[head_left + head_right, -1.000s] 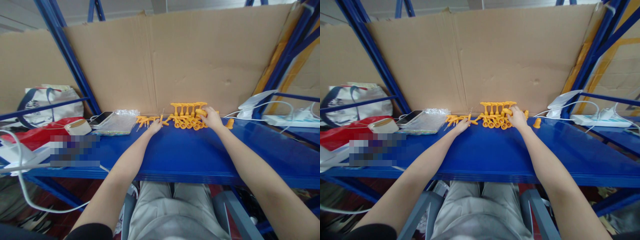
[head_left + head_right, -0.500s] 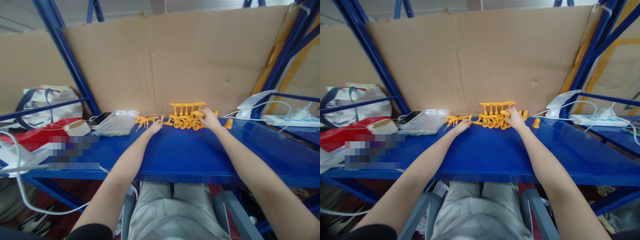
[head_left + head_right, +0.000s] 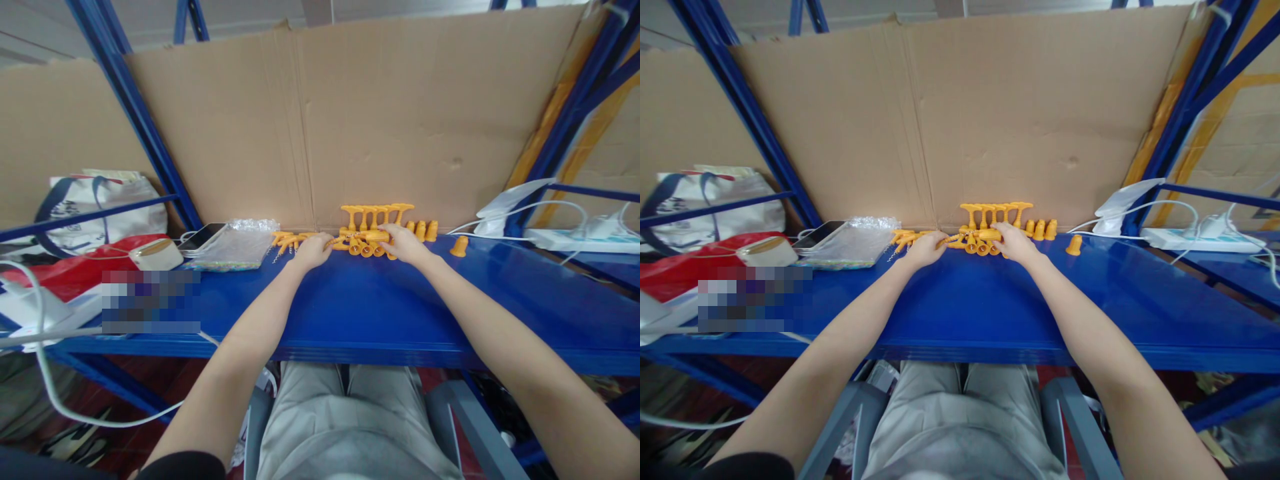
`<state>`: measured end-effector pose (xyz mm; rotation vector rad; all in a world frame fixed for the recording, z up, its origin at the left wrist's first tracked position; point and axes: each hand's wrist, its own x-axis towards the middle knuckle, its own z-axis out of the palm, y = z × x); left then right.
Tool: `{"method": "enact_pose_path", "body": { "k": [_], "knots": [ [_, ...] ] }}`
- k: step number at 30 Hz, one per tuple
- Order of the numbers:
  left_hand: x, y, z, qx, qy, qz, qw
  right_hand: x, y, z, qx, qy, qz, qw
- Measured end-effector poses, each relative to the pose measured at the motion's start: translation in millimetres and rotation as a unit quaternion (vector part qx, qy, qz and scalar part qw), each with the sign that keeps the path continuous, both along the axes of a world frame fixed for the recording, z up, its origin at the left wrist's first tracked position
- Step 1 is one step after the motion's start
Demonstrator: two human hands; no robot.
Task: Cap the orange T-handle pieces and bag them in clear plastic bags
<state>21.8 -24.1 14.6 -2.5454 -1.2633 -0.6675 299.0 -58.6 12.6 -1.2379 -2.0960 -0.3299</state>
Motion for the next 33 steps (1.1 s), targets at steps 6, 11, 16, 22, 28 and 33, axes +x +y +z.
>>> {"method": "enact_pose_path", "body": {
  "k": [6,11,16,22,28,33],
  "knots": [
    [3,2,-2.3,0.030,-0.005,-0.049,0.998,-8,-8,2.1,-0.024,-0.016,-0.040,0.999],
    [3,2,-2.3,0.035,-0.007,-0.055,0.998,-11,-15,5.6,-0.035,-0.021,-0.095,0.995],
    [3,0,-0.1,0.032,-0.002,-0.055,0.998,-12,-18,9.8,-0.040,-0.023,-0.128,0.991],
    [8,-10,4.6,0.045,0.004,-0.073,0.996,-21,-15,5.8,-0.029,-0.031,-0.053,0.998],
    [14,-21,9.8,0.058,-0.005,-0.086,0.995,-26,-16,4.6,0.004,-0.007,-0.015,1.000],
    [15,-22,11.5,0.069,0.026,-0.088,0.993,-24,-17,5.7,-0.014,-0.011,-0.008,1.000]
  ]
}}
